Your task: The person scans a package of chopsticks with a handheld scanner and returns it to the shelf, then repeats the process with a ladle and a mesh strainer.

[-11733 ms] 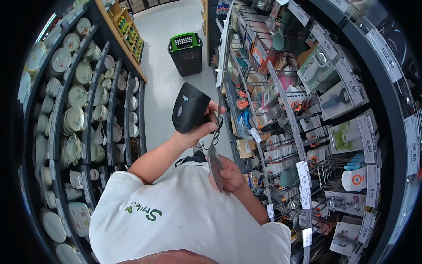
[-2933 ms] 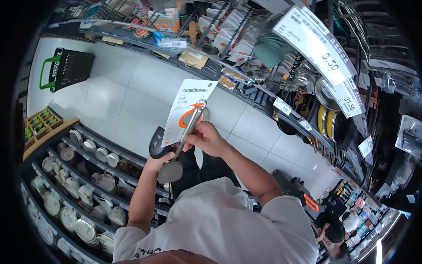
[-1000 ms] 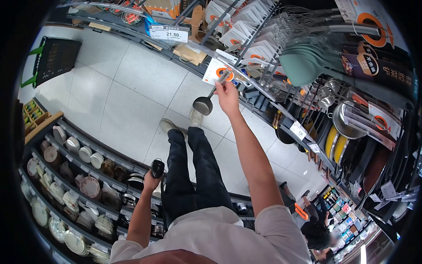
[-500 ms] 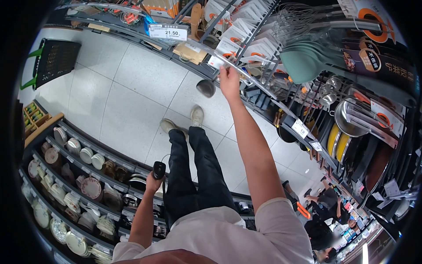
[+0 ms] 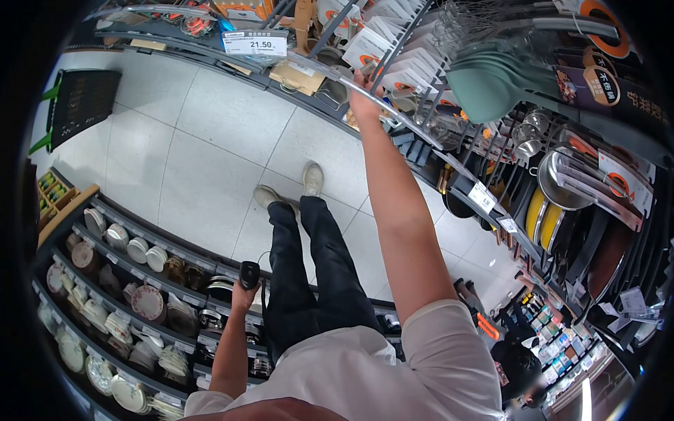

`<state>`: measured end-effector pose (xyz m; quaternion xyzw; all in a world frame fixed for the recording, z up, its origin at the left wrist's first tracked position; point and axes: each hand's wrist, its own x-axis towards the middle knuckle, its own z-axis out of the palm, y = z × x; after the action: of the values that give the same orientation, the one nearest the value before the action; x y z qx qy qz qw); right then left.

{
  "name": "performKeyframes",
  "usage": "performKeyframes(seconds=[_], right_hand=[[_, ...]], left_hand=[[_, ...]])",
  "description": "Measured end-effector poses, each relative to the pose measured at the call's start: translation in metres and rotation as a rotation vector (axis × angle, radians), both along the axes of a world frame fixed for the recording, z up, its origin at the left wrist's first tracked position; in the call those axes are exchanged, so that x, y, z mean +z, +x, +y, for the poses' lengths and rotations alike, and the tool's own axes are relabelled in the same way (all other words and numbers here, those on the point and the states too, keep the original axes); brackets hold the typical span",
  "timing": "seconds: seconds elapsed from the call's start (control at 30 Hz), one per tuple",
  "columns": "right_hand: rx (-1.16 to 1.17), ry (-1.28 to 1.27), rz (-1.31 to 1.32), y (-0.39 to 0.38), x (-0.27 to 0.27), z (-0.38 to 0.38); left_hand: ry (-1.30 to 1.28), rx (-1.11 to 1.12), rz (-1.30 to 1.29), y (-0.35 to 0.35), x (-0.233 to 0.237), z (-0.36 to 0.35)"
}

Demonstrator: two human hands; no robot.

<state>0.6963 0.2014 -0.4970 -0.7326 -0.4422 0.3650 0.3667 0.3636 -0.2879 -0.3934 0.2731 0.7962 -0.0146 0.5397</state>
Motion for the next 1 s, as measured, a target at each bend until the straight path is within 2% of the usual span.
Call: performKeyframes(seconds=[0.1, 0.2, 0.27, 0.33, 0.47, 0.57, 0.63, 0.67, 0.77, 0.83, 0.93, 1.0], right_hand=[[0.068, 0.016, 0.132, 0.003, -0.003, -0.014], [0.111, -0.01, 0.143, -0.001, 0.002, -0.057], [0.265, -0.065, -0.137, 0.022, -0.055, -0.098], [0.193, -0.303, 0.094, 0.022, -0.031, -0.133], [0.06, -0.431, 0.105, 0.051, -0.035, -0.172], [-0.082, -0.33, 0.103, 0.077, -0.039, -0.166], [-0.19, -0.083, 0.152, 0.084, -0.027, -0.139], [-0.194, -0.082, 0.149, 0.085, -0.017, -0.125], [-0.074, 0.061, 0.176, 0.089, -0.005, -0.085], [-0.011, 0.118, -0.071, 0.088, -0.013, -0.064], [0.087, 0.126, 0.003, 0.076, -0.016, -0.055], [0.066, 0.11, 0.029, 0.069, -0.015, -0.058]], left_hand=[[-0.033, -0.009, -0.019, -0.004, -0.008, -0.003], [-0.041, -0.009, -0.025, -0.003, -0.01, 0.002], [-0.045, -0.025, -0.011, 0.003, -0.002, 0.018], [-0.051, -0.041, 0.004, 0.005, -0.003, 0.018], [0.007, -0.062, -0.04, 0.006, -0.012, 0.012], [-0.006, -0.079, -0.046, 0.008, -0.007, 0.014], [-0.011, -0.082, -0.044, 0.009, -0.005, 0.016], [-0.023, -0.1, -0.033, 0.009, -0.004, 0.017], [-0.025, -0.126, -0.017, 0.008, -0.006, 0.015], [-0.028, -0.104, -0.02, 0.011, 0.003, 0.026], [-0.017, -0.101, -0.015, 0.01, -0.005, 0.02], [-0.017, -0.089, -0.027, 0.01, -0.008, 0.023]])
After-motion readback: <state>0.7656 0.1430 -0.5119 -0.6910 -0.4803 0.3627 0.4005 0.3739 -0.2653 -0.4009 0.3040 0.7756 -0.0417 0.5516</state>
